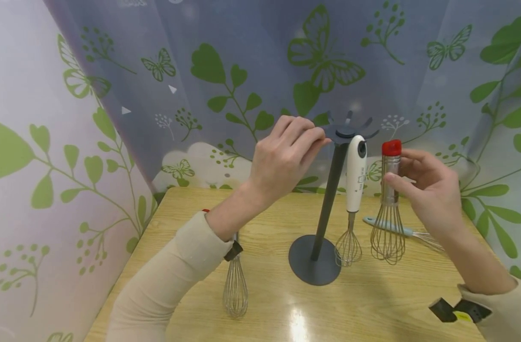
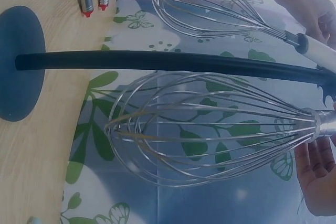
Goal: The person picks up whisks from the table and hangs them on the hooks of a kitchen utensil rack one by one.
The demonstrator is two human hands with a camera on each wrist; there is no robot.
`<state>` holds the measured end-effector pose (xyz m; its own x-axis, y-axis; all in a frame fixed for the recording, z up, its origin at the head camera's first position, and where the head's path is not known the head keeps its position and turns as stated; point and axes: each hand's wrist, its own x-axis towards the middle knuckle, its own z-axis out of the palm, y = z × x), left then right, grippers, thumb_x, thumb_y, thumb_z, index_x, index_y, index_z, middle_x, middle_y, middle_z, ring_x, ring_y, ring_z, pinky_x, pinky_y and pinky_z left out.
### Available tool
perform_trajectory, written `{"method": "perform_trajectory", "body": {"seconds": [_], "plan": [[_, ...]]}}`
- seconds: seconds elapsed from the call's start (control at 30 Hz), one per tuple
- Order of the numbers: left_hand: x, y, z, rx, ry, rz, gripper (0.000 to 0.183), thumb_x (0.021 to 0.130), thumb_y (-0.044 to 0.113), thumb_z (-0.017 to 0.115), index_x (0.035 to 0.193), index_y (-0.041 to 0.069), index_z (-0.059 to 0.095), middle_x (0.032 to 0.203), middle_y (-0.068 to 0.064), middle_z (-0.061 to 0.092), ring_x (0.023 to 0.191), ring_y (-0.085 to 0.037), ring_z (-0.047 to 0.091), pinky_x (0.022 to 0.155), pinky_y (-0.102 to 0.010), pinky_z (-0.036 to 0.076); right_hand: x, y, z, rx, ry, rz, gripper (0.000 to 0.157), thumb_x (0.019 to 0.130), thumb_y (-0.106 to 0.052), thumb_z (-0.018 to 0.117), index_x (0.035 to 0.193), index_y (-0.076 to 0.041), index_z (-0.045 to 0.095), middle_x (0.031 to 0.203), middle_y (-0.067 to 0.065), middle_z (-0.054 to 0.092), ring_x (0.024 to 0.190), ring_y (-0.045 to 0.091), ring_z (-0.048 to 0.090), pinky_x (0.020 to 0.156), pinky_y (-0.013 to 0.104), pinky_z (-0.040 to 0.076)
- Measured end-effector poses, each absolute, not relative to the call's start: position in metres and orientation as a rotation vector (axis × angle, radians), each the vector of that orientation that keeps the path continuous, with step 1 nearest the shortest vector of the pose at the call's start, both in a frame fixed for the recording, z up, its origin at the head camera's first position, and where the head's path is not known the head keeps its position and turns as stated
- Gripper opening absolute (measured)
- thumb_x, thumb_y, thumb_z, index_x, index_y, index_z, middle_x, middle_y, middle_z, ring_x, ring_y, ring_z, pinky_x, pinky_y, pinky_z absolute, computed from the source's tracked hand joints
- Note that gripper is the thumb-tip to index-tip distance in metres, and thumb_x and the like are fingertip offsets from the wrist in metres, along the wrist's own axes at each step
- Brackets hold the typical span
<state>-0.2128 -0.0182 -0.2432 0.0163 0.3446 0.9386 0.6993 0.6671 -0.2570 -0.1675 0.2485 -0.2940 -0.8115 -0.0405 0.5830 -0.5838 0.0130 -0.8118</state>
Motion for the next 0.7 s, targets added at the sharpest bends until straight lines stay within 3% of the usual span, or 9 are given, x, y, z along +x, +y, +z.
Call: {"method": "perform_trajectory", "body": {"seconds": [0.43, 0.7], "plan": [[-0.212, -0.019, -0.243, -0.88, -1.591, -0.345, 0.019, 0.095, 0.027, 0.064, 0.086, 0.013, 0.072, 0.085, 0.0, 0.067, 0.084, -0.017, 0.06, 0.068, -0.019, 0.054, -0.169, 0.253, -0.284, 0.657, -1.933, 1.94, 0.035, 0.088, 0.012, 0.06, 0.122, 0.005, 0.059, 0.104, 0.0, 0.071, 0.089, 0.009, 0.068, 0.077, 0.015, 0.056], [-0.213, -0.019, -0.243, -0.882, -1.591, -0.346, 0.019, 0.095, 0.027, 0.063, 0.086, 0.013, 0.072, 0.085, -0.001, 0.067, 0.084, -0.017, 0.06, 0.068, -0.019, 0.054, -0.17, 0.256, -0.278, 0.672, -1.957, 1.943, 0.033, 0.088, 0.013, 0.06, 0.119, 0.004, 0.06, 0.1, 0.0, 0.071, 0.086, 0.007, 0.068, 0.076, 0.015, 0.056]]}}
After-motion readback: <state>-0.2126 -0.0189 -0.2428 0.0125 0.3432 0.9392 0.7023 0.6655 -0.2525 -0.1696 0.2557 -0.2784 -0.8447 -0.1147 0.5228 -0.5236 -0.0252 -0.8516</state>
